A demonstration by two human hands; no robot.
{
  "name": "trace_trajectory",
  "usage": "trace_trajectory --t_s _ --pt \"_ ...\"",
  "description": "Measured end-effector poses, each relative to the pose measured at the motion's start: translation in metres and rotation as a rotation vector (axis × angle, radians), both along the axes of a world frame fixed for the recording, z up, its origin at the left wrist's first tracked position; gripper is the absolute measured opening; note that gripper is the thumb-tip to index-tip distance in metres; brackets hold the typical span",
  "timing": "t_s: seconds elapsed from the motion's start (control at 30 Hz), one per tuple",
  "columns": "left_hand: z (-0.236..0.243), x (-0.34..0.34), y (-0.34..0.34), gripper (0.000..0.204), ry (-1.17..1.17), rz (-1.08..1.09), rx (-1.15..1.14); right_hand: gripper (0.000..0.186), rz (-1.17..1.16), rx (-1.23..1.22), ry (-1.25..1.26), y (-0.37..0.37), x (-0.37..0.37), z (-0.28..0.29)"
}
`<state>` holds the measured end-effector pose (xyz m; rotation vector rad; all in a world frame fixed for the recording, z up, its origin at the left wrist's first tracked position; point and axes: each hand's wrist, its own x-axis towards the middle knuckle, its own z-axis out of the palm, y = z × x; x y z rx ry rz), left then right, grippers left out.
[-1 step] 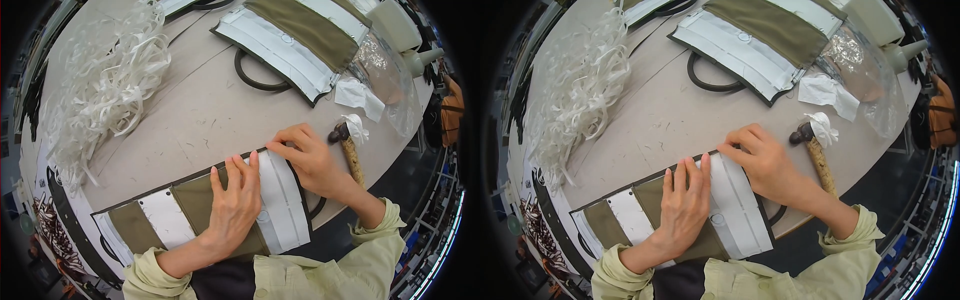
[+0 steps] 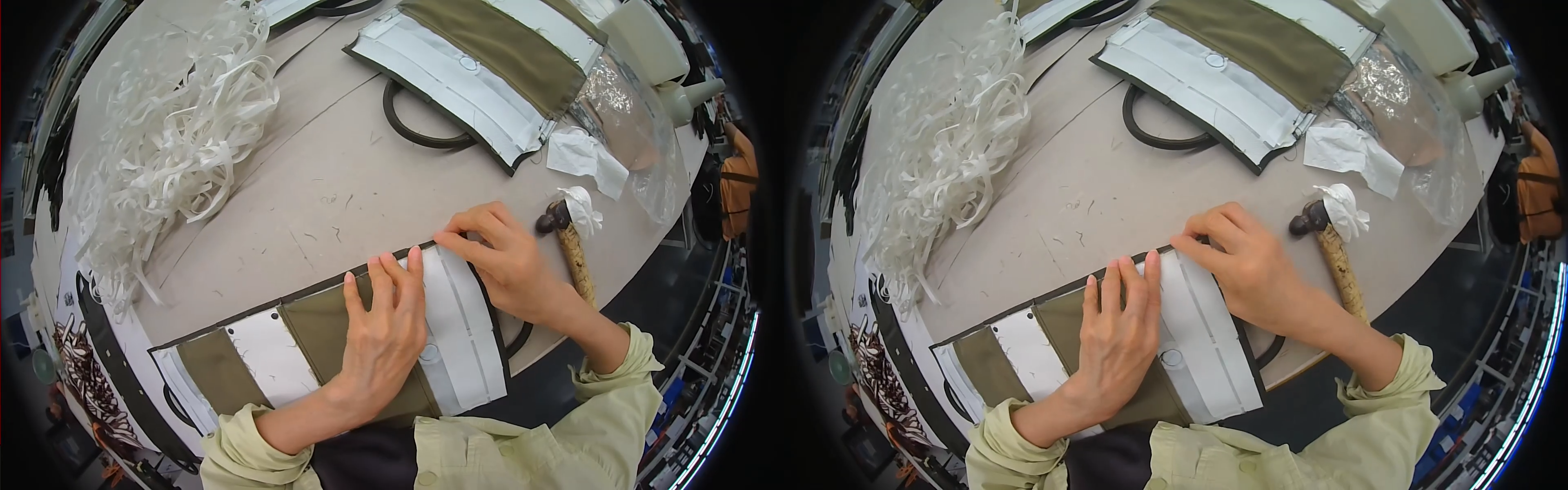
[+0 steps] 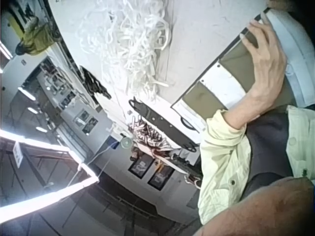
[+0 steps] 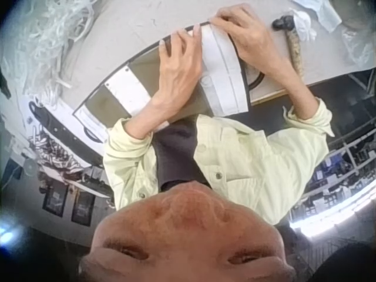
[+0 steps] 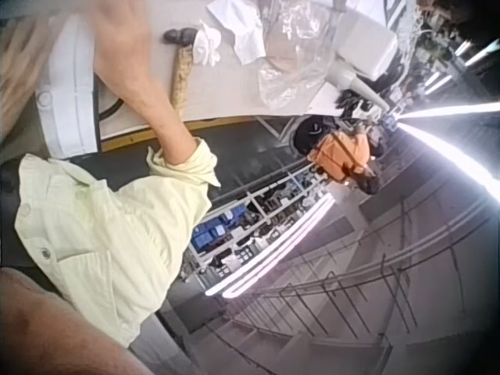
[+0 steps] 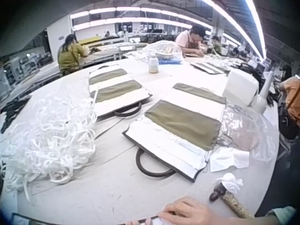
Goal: Assembling and finishing parts of a leather or canvas bag by applying strips and using a hammer.
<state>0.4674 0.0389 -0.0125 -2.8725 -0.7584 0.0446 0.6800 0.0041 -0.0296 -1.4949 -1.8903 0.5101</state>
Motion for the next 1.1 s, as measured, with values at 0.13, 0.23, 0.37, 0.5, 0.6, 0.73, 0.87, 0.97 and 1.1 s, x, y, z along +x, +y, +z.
trace_trajectory --t_s 0.13,0.23,0.37,0.5,0.6,0.73,0.87,0.97,1.1 --pt "0.005 -0.001 0.001 0.057 0.016 0.009 0.005 0.040 0.022 0.065 -0.066 0.002 -0.002 -0.002" --pt "-0.002 0.003 0.001 0.056 0.003 -0.001 -0.001 0.040 0.031 0.104 -0.156 -0.001 0.001 -0.006" --pt "0.002 0.001 0.001 0.057 0.012 0.013 0.027 0.037 0.054 0.151 -0.206 0.001 -0.001 -0.004" --pt "0.002 0.003 0.002 0.058 0.008 0.003 -0.005 0.035 0.046 0.135 -0.188 -0.001 0.003 -0.004" --pt "0.002 0.001 0.000 0.060 0.014 0.001 -0.005 0.036 0.037 -0.025 0.070 0.001 0.007 -0.002" --pt "0.002 0.000 -0.001 0.060 0.001 0.013 -0.009 0.042 0.024 -0.005 -0.008 0.001 0.001 0.003" --pt "0.003 0.001 0.001 0.056 0.027 0.000 0.017 0.044 0.048 0.104 -0.180 0.000 -0.002 -0.004" --pt "0.004 0.002 0.002 0.056 0.034 -0.003 0.018 0.043 0.060 0.124 -0.212 -0.001 -0.001 -0.005" --pt "0.001 0.002 0.000 0.060 -0.004 0.016 0.001 0.044 0.076 0.087 -0.195 0.000 -0.002 -0.003"
